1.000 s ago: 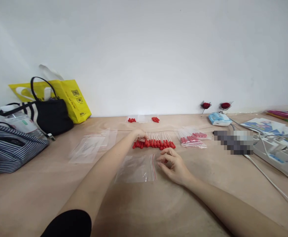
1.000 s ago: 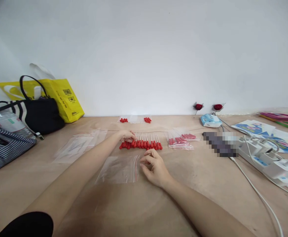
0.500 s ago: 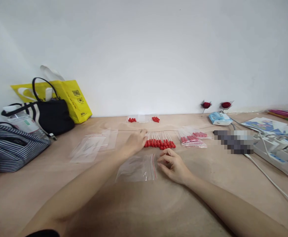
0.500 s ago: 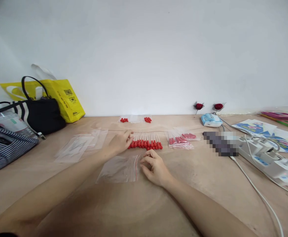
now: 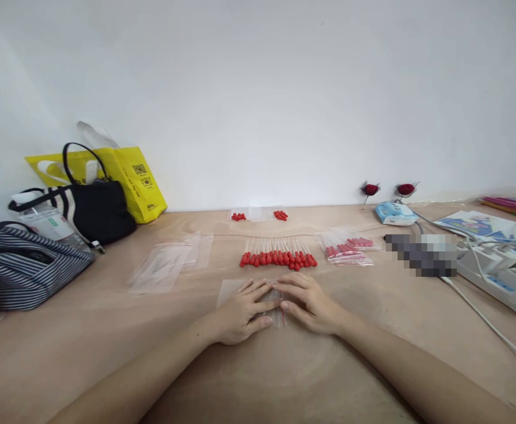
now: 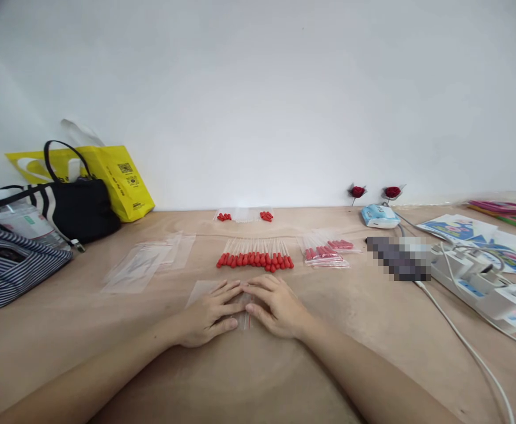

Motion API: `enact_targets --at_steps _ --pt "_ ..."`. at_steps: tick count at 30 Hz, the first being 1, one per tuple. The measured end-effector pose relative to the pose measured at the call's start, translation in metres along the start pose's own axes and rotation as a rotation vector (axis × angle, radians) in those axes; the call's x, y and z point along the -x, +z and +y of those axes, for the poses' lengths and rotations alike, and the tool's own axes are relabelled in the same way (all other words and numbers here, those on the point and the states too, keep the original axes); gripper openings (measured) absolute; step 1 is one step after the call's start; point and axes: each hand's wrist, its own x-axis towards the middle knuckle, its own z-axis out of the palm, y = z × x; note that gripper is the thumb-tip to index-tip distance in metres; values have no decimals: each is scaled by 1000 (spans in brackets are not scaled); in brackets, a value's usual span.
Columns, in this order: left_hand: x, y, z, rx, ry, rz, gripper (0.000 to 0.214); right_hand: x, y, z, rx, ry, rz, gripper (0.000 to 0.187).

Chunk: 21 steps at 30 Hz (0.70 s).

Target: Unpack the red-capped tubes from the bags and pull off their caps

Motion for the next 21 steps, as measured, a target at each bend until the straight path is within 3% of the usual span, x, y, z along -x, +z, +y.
enact_targets --at_steps 3,6,8,10,13,17,19,21 --pt "1 2 -1 31 -21 114 38 2 1 4 98 42 -74 34" --pt "0 0 -9 84 -114 352 25 3 2 11 152 129 -25 32" --pt "0 -4 -17 97 -184 434 19 3 1 14 150 128 0 27" --pt "-1 -9 -26 112 -265 429 19 2 -1 17 155 100 15 23" --pt "3 -15 -34 212 -428 326 40 2 -6 23 231 111 81 17" --pt "15 -32 -34 440 -522 150 33 4 -19 47 394 227 302 17" --pt "25 -47 -36 525 -555 215 31 7 -30 63 479 338 421 18" --pt "39 -66 -43 540 -636 478 38 11 -42 79 544 511 512 21"
